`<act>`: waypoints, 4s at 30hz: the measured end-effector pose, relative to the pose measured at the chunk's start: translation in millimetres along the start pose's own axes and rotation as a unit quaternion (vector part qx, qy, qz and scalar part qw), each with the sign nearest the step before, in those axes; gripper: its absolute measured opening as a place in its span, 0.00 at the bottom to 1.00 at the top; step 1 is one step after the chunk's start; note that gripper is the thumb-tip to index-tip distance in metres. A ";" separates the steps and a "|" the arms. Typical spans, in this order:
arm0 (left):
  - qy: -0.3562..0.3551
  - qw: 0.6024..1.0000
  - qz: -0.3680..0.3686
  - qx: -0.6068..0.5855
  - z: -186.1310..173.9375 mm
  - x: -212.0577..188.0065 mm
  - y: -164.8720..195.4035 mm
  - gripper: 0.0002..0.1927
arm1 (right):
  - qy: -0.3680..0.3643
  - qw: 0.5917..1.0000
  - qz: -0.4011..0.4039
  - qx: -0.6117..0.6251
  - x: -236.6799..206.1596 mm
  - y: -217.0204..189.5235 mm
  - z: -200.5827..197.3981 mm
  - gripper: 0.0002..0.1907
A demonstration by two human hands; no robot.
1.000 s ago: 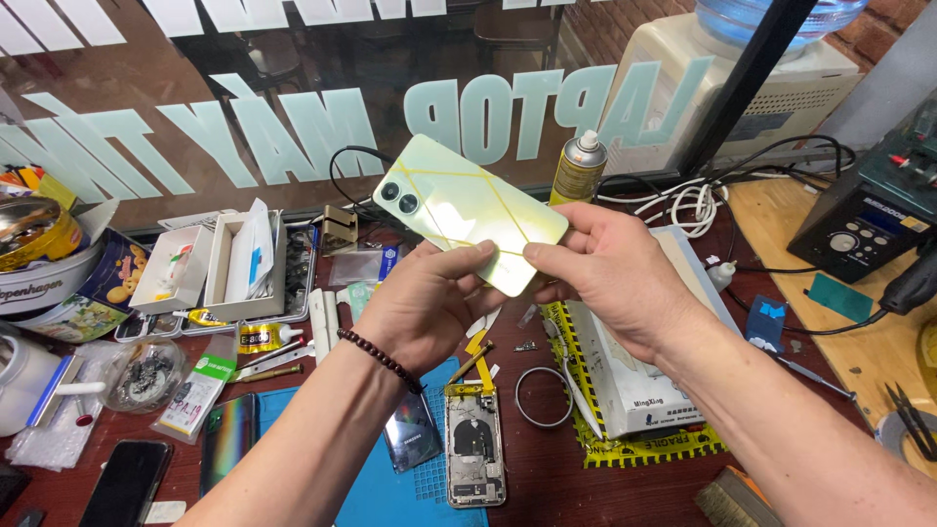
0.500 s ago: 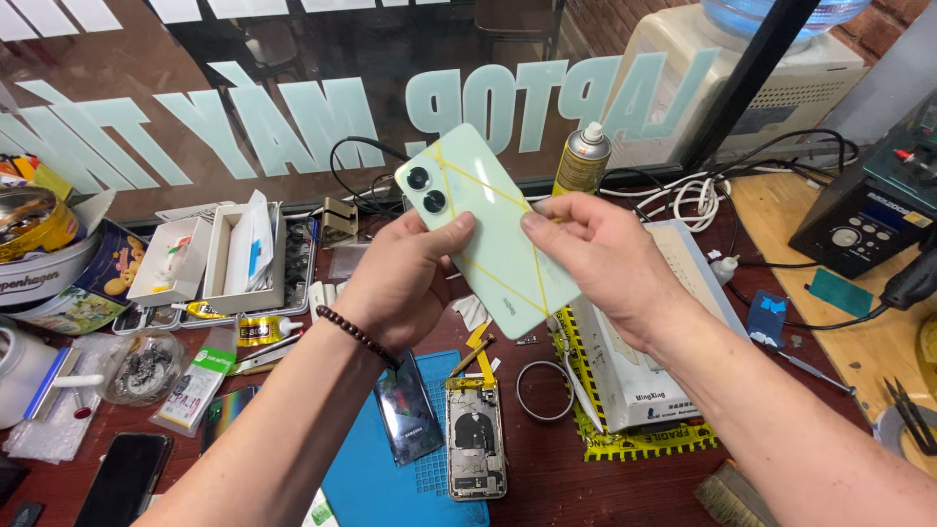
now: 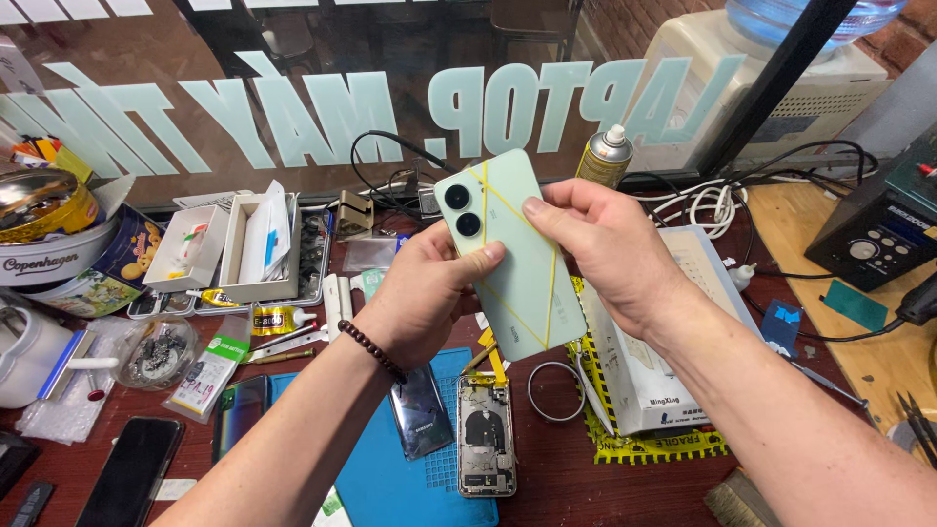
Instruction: The person applies adhesive to the internal frame of a disassembled smartphone, then places the back cover onto the device. They wipe the back cover with a cloth and secure it using multiple rubber bands while the adhesive sets.
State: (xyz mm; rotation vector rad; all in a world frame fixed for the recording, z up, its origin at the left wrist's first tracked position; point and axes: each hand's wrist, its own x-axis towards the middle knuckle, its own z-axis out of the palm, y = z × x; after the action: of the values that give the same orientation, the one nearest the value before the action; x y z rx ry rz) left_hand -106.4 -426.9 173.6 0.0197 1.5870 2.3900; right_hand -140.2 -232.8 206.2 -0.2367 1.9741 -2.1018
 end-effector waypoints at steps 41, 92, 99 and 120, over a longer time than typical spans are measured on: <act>0.340 0.926 0.165 -0.024 -550.6 -400.5 193.3 0.13 | -0.221 0.972 -0.060 -0.052 50.1 64.7 756.7 0.14; 0.377 0.839 0.117 -0.375 -1901.4 -1110.6 548.4 0.18 | -0.362 0.735 -0.291 -0.494 276.6 374.2 2348.9 0.17; 0.358 0.871 0.089 -0.324 -1921.7 -1132.3 559.5 0.17 | -0.338 0.746 -0.244 -0.519 261.9 372.7 2341.6 0.12; 0.364 0.873 0.083 -0.313 -1930.9 -1058.9 616.7 0.16 | -0.374 0.871 -0.015 -0.318 308.3 307.4 2301.4 0.08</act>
State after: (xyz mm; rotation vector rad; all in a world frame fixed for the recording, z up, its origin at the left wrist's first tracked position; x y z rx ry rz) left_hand 470.3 -2638.9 107.5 -1.0127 0.9350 3.1477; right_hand 241.6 -2538.1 45.3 -1.0216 2.0227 -1.0084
